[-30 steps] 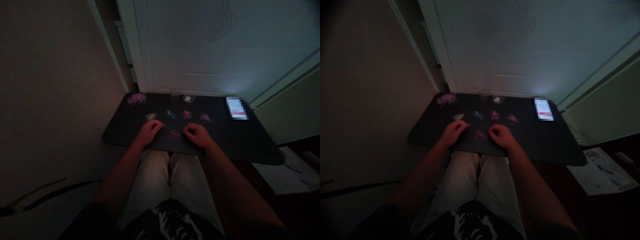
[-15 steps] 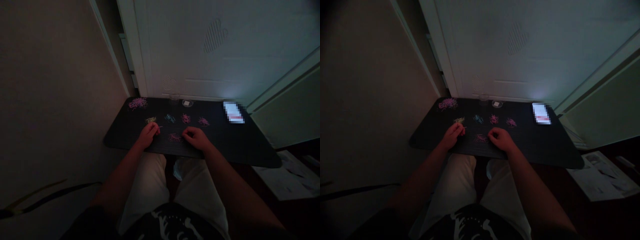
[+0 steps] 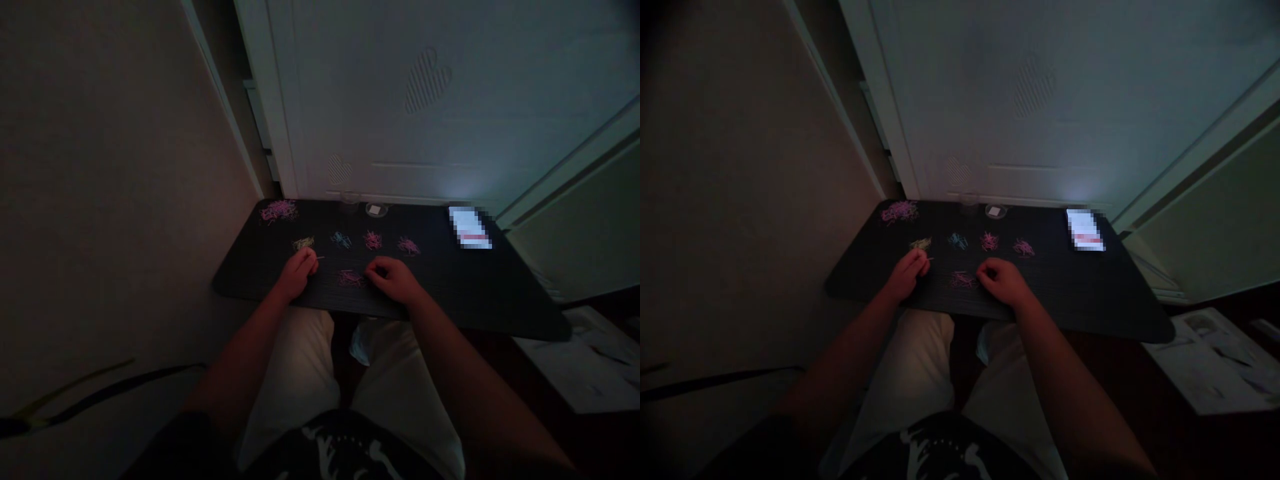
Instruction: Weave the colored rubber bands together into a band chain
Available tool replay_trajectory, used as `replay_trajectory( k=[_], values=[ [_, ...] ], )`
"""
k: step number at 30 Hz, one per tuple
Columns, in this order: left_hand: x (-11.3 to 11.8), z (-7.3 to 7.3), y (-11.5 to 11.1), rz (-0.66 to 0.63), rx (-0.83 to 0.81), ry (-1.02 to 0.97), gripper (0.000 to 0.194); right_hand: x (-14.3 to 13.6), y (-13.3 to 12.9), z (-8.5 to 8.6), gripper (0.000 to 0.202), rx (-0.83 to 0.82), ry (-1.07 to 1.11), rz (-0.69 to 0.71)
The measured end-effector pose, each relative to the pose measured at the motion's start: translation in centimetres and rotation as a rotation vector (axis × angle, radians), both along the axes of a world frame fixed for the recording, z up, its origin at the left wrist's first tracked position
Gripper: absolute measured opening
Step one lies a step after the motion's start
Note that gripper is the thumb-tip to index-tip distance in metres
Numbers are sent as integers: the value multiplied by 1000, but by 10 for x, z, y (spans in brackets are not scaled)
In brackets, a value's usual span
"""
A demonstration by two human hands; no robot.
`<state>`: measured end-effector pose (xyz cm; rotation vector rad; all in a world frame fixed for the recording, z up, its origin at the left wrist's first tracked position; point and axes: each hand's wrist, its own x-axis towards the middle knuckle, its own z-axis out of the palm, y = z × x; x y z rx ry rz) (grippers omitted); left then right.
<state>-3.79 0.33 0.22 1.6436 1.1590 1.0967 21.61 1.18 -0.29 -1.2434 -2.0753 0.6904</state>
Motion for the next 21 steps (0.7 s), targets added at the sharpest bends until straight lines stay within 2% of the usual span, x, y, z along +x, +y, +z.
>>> replay_trajectory(
  k=[5, 13, 18, 21],
  values=[
    [2, 2, 0, 3, 25, 45, 27, 0, 1, 0, 15, 1, -11, -3],
    [20, 6, -4, 94, 75, 402, 22, -2, 2, -2, 16, -42, 24, -14],
    [44, 9, 11, -18, 98, 353, 22, -12, 17, 3, 24, -153, 158, 5],
    [56, 5, 21, -6, 119, 352, 22, -22, 26, 5, 23, -163, 234, 51]
  ],
)
